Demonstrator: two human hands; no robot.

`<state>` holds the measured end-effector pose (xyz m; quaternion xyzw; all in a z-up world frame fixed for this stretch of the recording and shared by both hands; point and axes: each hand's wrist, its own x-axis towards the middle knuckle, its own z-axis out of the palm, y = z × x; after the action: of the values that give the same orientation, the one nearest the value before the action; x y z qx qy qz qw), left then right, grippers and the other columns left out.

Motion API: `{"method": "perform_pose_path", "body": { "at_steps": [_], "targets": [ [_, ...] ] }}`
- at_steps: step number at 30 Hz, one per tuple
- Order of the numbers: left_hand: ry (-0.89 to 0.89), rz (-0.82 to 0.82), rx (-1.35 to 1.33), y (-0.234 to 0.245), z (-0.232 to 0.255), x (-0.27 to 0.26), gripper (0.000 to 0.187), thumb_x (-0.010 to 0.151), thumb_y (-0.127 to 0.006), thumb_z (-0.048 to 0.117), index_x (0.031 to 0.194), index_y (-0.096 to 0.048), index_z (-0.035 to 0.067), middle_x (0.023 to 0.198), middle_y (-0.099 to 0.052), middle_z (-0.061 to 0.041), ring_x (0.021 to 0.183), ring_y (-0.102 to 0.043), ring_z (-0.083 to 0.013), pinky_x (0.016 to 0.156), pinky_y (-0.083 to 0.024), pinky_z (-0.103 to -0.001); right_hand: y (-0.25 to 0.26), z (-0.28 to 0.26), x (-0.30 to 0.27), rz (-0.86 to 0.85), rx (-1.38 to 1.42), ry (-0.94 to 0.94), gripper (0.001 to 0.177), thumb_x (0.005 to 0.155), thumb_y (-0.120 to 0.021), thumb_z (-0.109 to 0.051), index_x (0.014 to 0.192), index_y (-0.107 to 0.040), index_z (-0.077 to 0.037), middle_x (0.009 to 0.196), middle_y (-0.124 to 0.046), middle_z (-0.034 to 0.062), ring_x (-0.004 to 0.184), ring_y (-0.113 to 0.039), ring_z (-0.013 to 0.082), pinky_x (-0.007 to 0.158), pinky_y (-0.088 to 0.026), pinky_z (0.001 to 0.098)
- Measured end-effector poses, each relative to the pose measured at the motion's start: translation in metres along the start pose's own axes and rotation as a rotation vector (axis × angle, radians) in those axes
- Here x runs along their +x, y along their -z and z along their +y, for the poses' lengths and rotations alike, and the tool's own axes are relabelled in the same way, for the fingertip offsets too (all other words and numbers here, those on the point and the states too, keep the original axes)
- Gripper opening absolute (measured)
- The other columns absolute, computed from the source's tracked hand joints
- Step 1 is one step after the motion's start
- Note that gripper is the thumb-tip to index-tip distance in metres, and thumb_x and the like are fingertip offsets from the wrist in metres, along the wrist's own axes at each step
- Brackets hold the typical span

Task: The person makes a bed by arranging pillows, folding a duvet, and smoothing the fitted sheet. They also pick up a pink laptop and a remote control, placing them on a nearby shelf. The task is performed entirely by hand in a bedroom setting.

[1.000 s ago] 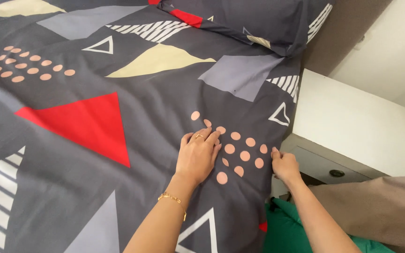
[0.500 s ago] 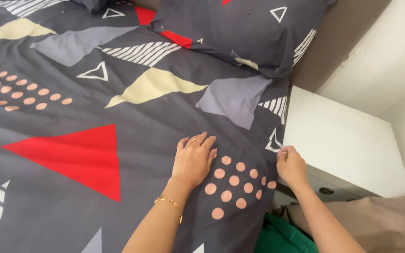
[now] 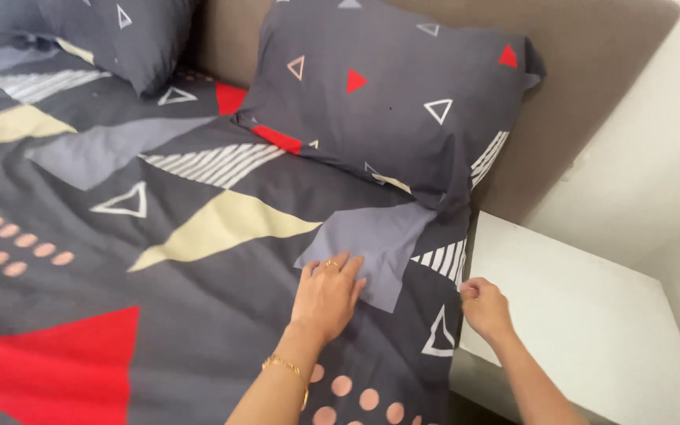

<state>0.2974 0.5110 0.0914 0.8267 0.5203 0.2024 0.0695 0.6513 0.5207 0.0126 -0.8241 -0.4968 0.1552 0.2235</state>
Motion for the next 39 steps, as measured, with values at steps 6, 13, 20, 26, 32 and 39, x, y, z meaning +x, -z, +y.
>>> {"method": "perform_pose_path", "body": {
  "at_steps": [6,13,20,26,32,39],
  "targets": [
    [0.059,-0.012,-0.004,-0.056,-0.006,0.063,0.043,0.107,-0.044,0.042,0.142,-0.055,0.02,0.138,-0.062,-0.011,0.131,-0.059,-0.0237,0.113,-0.036,-0.05,-0.04,-0.026,0.062,-0.112,-0.128,-0.003,0.069,0.101,-0.054,-0.051,0.14,-0.058,0.006,0.129,-0.068,0.029,0.127,-0.063,0.0407,0.106,-0.051,0.0527],
    [0.127,-0.039,0.004,-0.086,-0.02,0.119,0.043,0.106,-0.045,0.041,0.144,-0.053,0.022,0.141,-0.06,-0.009,0.135,-0.055,-0.0224,0.114,-0.035,-0.05,-0.002,-0.071,0.081,-0.191,-0.349,0.023,0.036,0.104,-0.045,-0.027,0.12,-0.065,-0.001,0.106,-0.074,0.0237,0.109,-0.073,0.0419,0.092,-0.059,0.0525],
    [0.157,-0.113,-0.009,-0.079,-0.013,0.157,0.045,0.106,-0.044,0.039,0.147,-0.05,0.02,0.146,-0.057,-0.01,0.139,-0.052,-0.0234,0.118,-0.03,-0.052,0.011,-0.077,0.15,-0.047,-0.174,-0.071,0.031,0.095,-0.059,-0.032,0.105,-0.071,-0.006,0.099,-0.075,0.0225,0.103,-0.074,0.0437,0.083,-0.059,0.0545],
    [0.149,-0.151,-0.027,-0.085,-0.003,0.185,0.045,0.107,-0.042,0.038,0.148,-0.048,0.021,0.148,-0.055,-0.01,0.141,-0.05,-0.023,0.119,-0.028,-0.051,0.002,-0.068,0.19,-0.049,-0.224,0.066,0.04,0.096,-0.058,-0.024,0.128,-0.067,-0.003,0.129,-0.064,0.0226,0.121,-0.065,0.0433,0.094,-0.057,0.0589],
    [0.095,-0.176,-0.044,-0.095,0.01,0.21,0.045,0.106,-0.045,0.035,0.148,-0.049,0.019,0.149,-0.054,-0.012,0.141,-0.049,-0.0253,0.117,-0.028,-0.053,-0.033,-0.037,0.22,-0.057,-0.293,0.141,0.029,0.093,-0.058,-0.015,0.111,-0.072,0.003,0.106,-0.067,0.0227,0.105,-0.071,0.0422,0.084,-0.062,0.0526],
    [-0.084,-0.103,-0.059,-0.109,0.033,0.247,0.05,0.102,-0.052,0.034,0.149,-0.047,0.017,0.147,-0.055,-0.015,0.139,-0.051,-0.0277,0.114,-0.031,-0.056,-0.007,-0.041,0.228,0.014,-0.551,0.35,0.048,0.074,-0.077,-0.004,0.12,-0.064,0.003,0.096,-0.078,0.0211,0.11,-0.073,0.0352,0.102,-0.057,0.0443]
  ]
}}
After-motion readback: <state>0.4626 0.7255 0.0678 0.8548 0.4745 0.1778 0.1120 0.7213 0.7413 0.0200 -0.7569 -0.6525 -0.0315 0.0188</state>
